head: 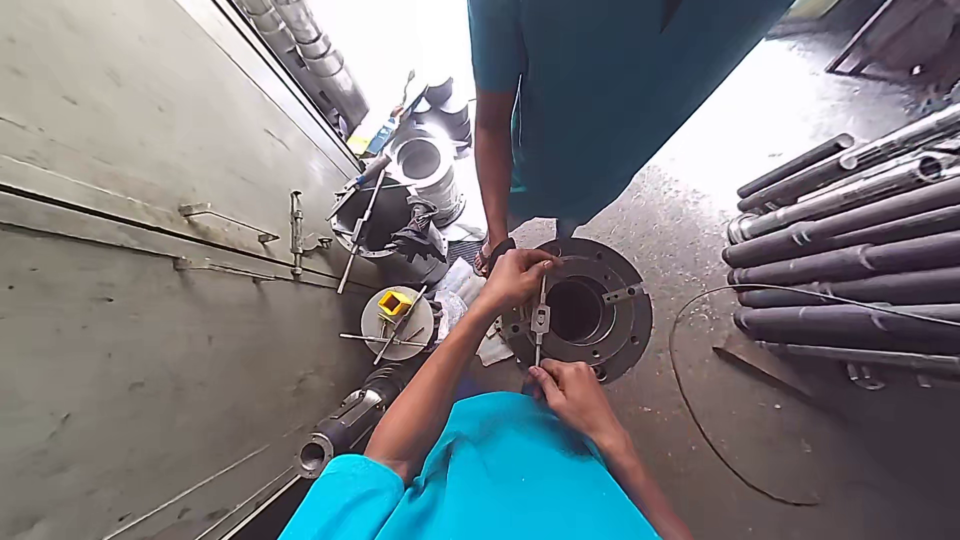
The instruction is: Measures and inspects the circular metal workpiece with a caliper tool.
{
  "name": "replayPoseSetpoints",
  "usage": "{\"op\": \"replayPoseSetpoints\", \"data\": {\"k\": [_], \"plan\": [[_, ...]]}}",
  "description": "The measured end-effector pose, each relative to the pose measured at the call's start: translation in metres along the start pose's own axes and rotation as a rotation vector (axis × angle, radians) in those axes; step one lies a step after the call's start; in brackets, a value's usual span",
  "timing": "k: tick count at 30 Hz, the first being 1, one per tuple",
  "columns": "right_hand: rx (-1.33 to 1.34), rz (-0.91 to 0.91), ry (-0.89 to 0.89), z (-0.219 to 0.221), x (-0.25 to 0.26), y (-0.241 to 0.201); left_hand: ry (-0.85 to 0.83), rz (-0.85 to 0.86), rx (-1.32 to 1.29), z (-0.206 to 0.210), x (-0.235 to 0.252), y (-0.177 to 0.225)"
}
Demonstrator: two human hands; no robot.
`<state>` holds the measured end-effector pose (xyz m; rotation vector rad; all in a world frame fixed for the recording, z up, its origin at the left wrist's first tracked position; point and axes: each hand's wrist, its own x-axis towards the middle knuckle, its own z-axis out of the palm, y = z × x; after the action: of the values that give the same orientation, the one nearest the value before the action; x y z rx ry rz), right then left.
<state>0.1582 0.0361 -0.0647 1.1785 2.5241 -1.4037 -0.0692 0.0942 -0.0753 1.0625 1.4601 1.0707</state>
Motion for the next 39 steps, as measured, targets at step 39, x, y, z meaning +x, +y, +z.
{"op": "replayPoseSetpoints", "data": {"k": [39], "plan": [[-0.159,-0.107,0.149,-0.094,0.042,0.057,0.5,-0.157,-0.298,0.014,-0.143,-0.035]]}}
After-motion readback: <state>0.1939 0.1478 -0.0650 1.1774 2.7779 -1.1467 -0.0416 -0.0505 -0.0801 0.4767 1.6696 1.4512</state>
